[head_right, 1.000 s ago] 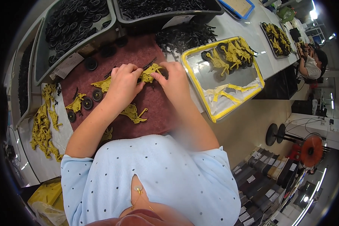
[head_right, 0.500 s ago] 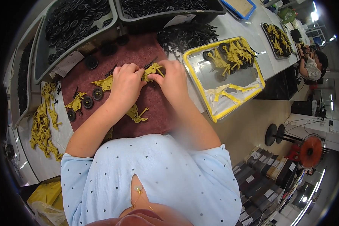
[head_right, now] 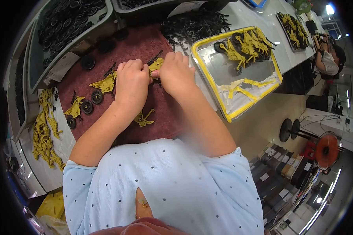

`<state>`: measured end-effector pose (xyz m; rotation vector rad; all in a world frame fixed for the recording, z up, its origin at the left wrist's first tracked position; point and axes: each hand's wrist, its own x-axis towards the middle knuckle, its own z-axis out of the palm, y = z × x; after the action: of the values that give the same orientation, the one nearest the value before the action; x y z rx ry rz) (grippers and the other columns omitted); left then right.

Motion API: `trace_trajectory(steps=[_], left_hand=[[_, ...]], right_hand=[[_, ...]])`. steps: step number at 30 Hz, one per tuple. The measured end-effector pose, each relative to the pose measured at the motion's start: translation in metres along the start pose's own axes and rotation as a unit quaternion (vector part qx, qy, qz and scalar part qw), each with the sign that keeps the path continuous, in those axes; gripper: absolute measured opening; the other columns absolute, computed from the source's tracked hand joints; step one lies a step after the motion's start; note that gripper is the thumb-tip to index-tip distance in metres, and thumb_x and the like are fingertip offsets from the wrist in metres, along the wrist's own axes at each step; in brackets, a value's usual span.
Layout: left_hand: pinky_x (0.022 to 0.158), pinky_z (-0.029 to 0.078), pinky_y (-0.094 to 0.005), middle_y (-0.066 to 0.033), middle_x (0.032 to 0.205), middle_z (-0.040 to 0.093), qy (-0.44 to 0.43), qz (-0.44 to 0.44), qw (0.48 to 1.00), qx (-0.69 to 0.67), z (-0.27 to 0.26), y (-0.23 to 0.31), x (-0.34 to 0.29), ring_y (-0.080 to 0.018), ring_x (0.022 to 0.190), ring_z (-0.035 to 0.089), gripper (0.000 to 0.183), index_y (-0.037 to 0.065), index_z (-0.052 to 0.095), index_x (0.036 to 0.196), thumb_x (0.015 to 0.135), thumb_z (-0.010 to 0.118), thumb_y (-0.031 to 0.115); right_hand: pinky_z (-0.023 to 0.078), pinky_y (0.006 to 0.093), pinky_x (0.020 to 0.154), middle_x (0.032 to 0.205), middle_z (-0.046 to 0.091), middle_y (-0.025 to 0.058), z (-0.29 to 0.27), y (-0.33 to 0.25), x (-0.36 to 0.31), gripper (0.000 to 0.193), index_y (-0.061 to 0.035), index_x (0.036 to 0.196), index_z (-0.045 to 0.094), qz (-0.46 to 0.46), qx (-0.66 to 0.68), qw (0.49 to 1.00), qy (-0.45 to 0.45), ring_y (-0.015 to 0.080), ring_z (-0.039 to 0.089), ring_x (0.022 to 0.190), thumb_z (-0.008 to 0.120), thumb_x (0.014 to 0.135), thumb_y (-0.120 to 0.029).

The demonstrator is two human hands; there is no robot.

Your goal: The person assembles toy motorcycles by attaching wheels and handlebars to the frames by hand, fitting the parts together, and placing completed motorcycles onto a tray.

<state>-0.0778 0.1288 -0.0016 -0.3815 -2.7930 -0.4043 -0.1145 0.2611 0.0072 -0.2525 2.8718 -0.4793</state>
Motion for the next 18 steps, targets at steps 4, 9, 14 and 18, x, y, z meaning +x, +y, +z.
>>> trace_trajectory(steps=[4,9,14,18], left_hand=[[0.077,0.043,-0.0389,-0.0089,0.08,0.058,0.002,0.016,1.0,-0.012,0.001,-0.005,0.001,-0.0258,0.083,0.057,0.017,0.002,0.065,0.081,0.067,0.072,0.011],[0.08,0.047,-0.0401,-0.011,0.092,0.063,-0.037,0.018,0.995,-0.086,-0.004,-0.019,-0.003,-0.0284,0.087,0.062,0.037,0.001,0.069,0.102,0.066,0.078,0.01],[0.076,0.05,-0.0376,-0.0121,0.095,0.065,-0.028,0.001,0.985,-0.172,-0.004,-0.031,-0.006,-0.0299,0.087,0.063,0.044,-0.001,0.068,0.102,0.063,0.082,0.014],[0.073,0.051,-0.034,-0.0138,0.092,0.067,-0.031,-0.051,0.973,-0.222,-0.01,-0.027,-0.005,-0.0269,0.083,0.064,0.044,-0.002,0.067,0.102,0.065,0.083,0.016]], right_hand=[[0.043,0.0504,0.09,0.121,0.052,0.0177,-0.005,0.001,0.006,0.057,0.0029,0.111,0.053,0.011,0.004,1.0,-0.021,0.0334,0.048,0.117,0.073,0.078,-0.04],[0.048,0.0424,0.084,0.108,0.06,0.022,-0.015,0.013,0.022,0.058,0.0071,0.103,0.058,-0.025,0.062,0.993,-0.094,0.0327,0.058,0.104,0.078,0.074,-0.039],[0.049,0.0368,0.075,0.092,0.066,0.0225,-0.033,0.004,0.021,0.055,0.0077,0.098,0.061,0.004,0.13,0.968,-0.213,0.0276,0.065,0.086,0.082,0.069,-0.035],[0.049,0.0335,0.077,0.091,0.068,0.0178,-0.015,0.016,0.017,0.047,0.0053,0.097,0.064,-0.092,0.241,0.962,-0.09,0.0244,0.065,0.085,0.082,0.069,-0.027]])
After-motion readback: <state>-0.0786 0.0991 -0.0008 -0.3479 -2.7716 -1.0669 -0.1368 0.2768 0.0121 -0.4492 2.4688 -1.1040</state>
